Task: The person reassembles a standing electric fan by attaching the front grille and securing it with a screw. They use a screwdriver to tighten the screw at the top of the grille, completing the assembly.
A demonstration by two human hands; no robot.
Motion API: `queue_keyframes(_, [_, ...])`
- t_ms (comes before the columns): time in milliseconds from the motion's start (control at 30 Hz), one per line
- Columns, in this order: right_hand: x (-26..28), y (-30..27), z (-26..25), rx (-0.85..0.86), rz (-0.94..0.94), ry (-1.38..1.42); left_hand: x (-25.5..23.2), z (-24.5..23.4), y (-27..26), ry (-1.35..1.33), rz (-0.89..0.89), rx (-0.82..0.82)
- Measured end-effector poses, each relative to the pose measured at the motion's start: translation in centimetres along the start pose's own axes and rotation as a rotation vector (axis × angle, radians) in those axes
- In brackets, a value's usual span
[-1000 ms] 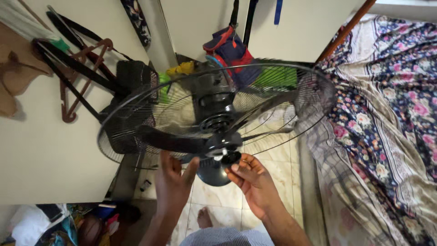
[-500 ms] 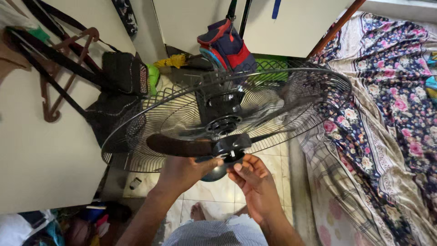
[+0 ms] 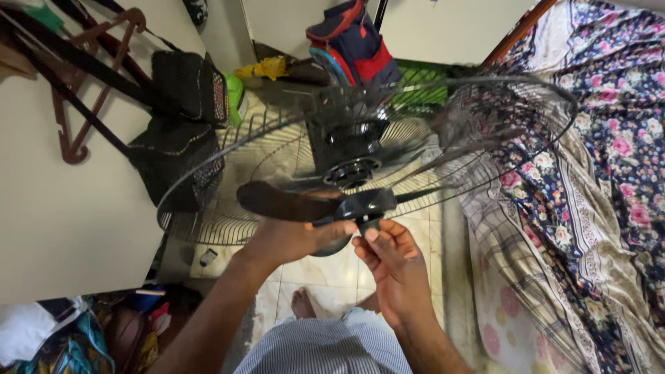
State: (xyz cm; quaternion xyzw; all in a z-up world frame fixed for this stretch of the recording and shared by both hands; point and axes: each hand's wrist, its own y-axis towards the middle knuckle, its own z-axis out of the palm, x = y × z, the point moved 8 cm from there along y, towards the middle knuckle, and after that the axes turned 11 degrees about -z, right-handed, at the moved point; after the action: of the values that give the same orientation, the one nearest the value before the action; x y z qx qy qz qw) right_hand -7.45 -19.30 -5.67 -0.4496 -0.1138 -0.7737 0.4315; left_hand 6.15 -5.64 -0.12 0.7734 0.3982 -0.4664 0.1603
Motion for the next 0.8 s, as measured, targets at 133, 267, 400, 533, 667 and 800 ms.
queue_keyframes(133, [0.3,0.2,0.6,0.002,-0.110,0.020,-1.7,-0.3,-0.1,0.072,0.186,-0.058])
queue_keyframes(267, [0.7,0.5,0.8,-0.015,-0.189,-0.047,-3.0,-0.4,-0.6,-0.153,0.331,-0.003])
queue_keyframes(400, [2.0,0.4,1.2,-0.004,-0.324,-0.189,-4.0,-0.4,-0.8,-0.109,0.373,-0.005])
queue_keyframes(533, [3.3,-0.1,2.0,0.032,-0.446,-0.462,-3.6,-0.1,-0.1,-0.105,0.245,0.024])
queue_keyframes(667, [4.7,-0.8,3.2,0.089,-0.617,-0.676,-4.8,-0.8,-0.6,-0.088,0.417,-0.098])
queue_keyframes(800, [5.3,-0.8,3.0,0.105,-0.671,-0.653,-4.4,-0.3,-0.1,-0.054,0.372,-0.056])
